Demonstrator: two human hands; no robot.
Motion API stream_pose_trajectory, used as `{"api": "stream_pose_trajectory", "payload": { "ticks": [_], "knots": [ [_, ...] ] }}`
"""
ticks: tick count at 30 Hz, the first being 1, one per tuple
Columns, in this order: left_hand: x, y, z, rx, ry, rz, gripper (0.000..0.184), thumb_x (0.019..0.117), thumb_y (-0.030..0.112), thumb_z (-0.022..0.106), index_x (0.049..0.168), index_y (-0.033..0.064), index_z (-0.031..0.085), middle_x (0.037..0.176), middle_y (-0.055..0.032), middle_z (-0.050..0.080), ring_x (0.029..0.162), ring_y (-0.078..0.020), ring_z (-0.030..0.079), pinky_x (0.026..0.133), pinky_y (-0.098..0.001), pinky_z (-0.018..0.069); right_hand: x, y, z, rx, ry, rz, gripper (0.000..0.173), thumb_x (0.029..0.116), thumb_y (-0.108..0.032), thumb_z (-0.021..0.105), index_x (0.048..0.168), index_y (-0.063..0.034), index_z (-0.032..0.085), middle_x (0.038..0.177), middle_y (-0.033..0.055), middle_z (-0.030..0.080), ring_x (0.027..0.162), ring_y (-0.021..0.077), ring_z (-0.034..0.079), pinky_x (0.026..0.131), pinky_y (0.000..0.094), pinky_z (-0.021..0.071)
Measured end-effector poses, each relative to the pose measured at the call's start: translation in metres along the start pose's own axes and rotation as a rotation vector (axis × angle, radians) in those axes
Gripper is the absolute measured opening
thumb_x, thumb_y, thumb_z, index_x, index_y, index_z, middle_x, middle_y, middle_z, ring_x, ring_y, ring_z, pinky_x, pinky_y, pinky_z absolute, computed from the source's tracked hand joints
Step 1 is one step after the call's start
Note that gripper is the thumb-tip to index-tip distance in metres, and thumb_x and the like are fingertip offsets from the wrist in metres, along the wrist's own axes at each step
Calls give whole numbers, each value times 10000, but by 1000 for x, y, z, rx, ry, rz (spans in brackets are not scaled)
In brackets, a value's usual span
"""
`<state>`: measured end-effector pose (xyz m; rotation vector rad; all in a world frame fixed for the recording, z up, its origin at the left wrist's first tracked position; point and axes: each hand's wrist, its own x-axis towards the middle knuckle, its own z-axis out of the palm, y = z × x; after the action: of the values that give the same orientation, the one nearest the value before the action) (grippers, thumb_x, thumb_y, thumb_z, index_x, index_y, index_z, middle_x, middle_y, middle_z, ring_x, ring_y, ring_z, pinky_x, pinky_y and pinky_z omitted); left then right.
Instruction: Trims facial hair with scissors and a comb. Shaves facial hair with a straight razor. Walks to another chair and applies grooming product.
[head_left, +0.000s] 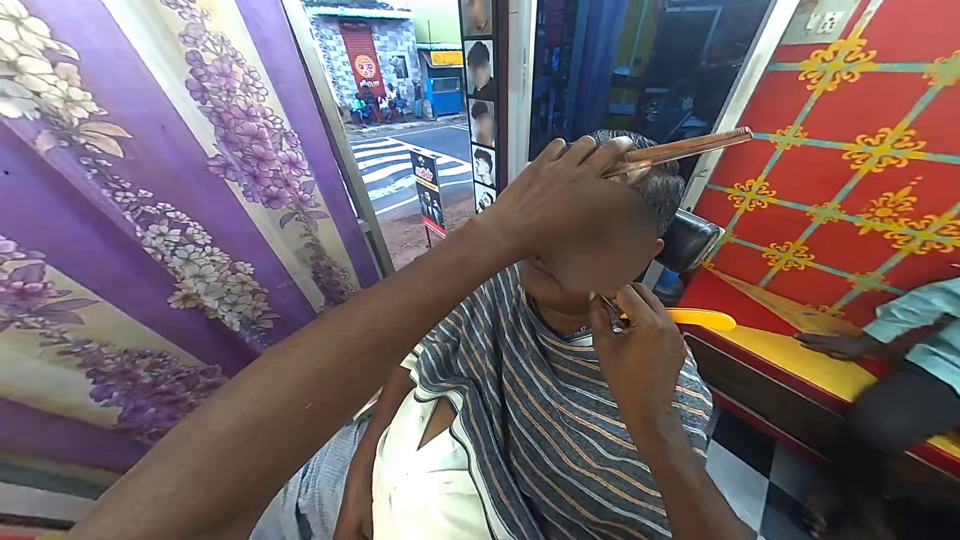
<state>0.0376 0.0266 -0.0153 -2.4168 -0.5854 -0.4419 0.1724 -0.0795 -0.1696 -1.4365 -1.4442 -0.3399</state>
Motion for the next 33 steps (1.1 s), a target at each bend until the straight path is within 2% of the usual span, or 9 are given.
{"api": "stream_pose_trajectory", "payload": {
  "ticks": [2, 5, 8, 10, 13, 17, 23, 28, 33],
  "knots": [
    [-1, 0, 0, -3, 9, 2, 1023, 673, 477, 904, 1552, 198, 460, 1566, -158, 424, 1236, -376, 536, 911, -484, 478, 1, 1, 0, 3, 18, -14, 134, 934, -164, 700, 1035, -172, 788, 1016, 43, 726, 860, 236, 702, 614, 447, 551],
    [-3, -1, 1, -6, 33, -5, 1024, 676, 499, 899, 1547, 178, 467, 1564, -166, 430, 1231, -373, 546, 897, -480, 479, 0, 2, 1, -29, 138, -102, 160, 964, -163, 668, 1064, -148, 792, 1074, 61, 748, 1009, 255, 710, 737, 414, 582],
    [-5, -4, 0, -13, 13, -33, 1080, 626, 425, 940, 1555, 166, 454, 1585, -160, 398, 1221, -373, 547, 894, -490, 483, 1, 2, 3, -77, 175, -176, 173, 968, -153, 666, 1080, -142, 797, 1085, 72, 747, 1028, 265, 704, 764, 397, 577],
    [-7, -5, 0, -4, -15, -48, 1087, 628, 354, 950, 1567, 174, 434, 1597, -163, 374, 1224, -377, 540, 894, -490, 481, 2, 1, 4, -103, 167, -195, 171, 968, -152, 669, 1078, -145, 799, 1080, 73, 744, 1014, 263, 703, 748, 396, 578],
    [-9, -6, 2, 10, -16, -59, 1073, 630, 328, 946, 1564, 176, 440, 1605, -158, 368, 1224, -374, 543, 882, -484, 482, 3, -1, 8, -138, 174, -206, 167, 974, -151, 664, 1075, -149, 797, 1081, 66, 745, 1016, 256, 704, 747, 386, 577],
    [-9, -6, 3, -8, -7, -83, 1081, 648, 372, 943, 1575, 183, 421, 1606, -157, 371, 1235, -372, 544, 899, -489, 481, 4, -4, 10, -166, 177, -217, 189, 981, -138, 643, 1092, -155, 793, 1104, 62, 740, 1039, 268, 695, 750, 398, 569],
    [-11, -10, 5, -25, 40, -68, 1102, 645, 489, 914, 1577, 176, 415, 1577, -166, 404, 1201, -366, 556, 879, -480, 484, 8, -8, 5, -182, 129, -227, 173, 973, -126, 647, 1051, -150, 800, 1104, 62, 737, 1034, 280, 688, 721, 415, 560],
    [-13, -10, 5, -32, 54, -56, 1032, 665, 427, 917, 1553, 175, 454, 1579, -169, 409, 1205, -368, 559, 887, -483, 477, 11, -11, 0, -184, 74, -203, 150, 956, -119, 653, 1008, -125, 794, 1065, 76, 731, 982, 292, 692, 683, 430, 558],
    [-13, -11, 5, -47, 72, -44, 1039, 663, 484, 906, 1549, 173, 461, 1566, -168, 426, 1197, -366, 565, 890, -484, 484, 12, -11, 0, -151, 27, -163, 88, 928, -112, 684, 959, -97, 766, 1042, 88, 726, 977, 305, 698, 691, 463, 571]
  ]
}}
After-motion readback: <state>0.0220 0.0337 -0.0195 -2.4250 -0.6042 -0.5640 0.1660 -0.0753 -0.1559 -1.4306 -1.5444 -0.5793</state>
